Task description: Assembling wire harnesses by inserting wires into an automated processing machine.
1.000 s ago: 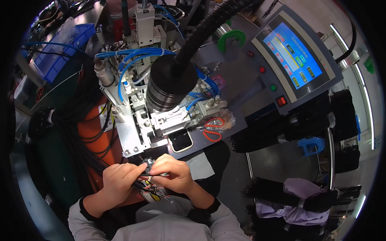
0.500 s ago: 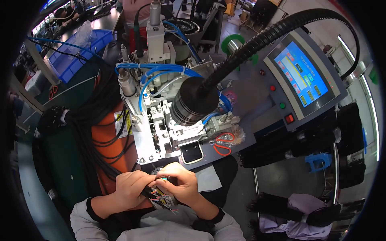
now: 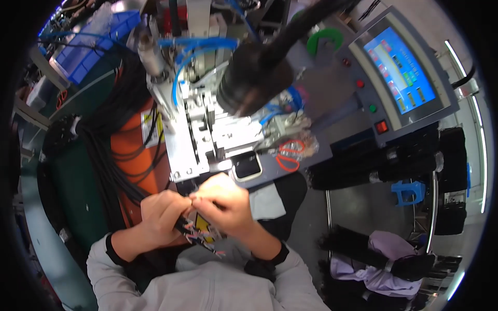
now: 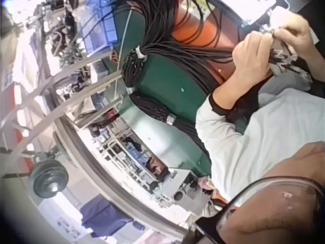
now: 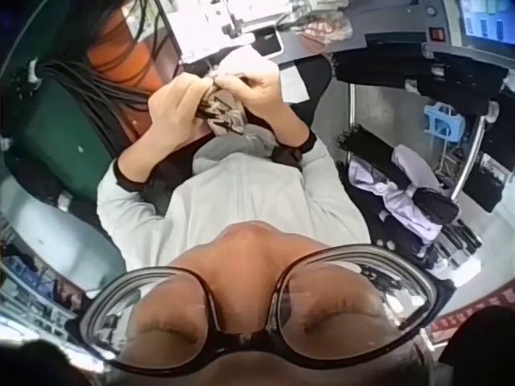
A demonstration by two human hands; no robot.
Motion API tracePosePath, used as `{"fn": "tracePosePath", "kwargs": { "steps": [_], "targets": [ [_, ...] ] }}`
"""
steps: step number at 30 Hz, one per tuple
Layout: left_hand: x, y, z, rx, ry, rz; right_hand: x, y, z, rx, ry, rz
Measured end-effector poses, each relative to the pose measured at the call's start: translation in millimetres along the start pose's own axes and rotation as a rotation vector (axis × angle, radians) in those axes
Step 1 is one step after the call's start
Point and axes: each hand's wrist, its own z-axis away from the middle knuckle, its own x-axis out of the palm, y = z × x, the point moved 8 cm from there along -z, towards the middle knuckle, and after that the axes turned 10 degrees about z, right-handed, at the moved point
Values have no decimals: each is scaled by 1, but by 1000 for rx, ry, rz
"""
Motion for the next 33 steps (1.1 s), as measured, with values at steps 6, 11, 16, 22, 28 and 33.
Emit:
{"fn": "tracePosePath", "kwargs": {
  "steps": [6, 11, 16, 22, 28, 33],
  "targets": [
    [7, -4, 4, -56, -17, 3, 2, 22, 5, 258, 149, -407],
    [5, -2, 8, -26, 5, -83, -6, -2, 3, 44, 220, 29],
    [0, 7, 2, 45, 11, -213, -10, -4, 0, 56, 56, 153],
    [5, 4, 10, 21, -22, -170, 3, 37, 18, 592, -129, -463],
    [23, 0, 14, -21, -173, -256, -5, 47, 18, 345, -41, -30],
    [35, -5, 15, -111, -305, -362, 6, 38, 10, 156, -20, 331]
  ]
}}
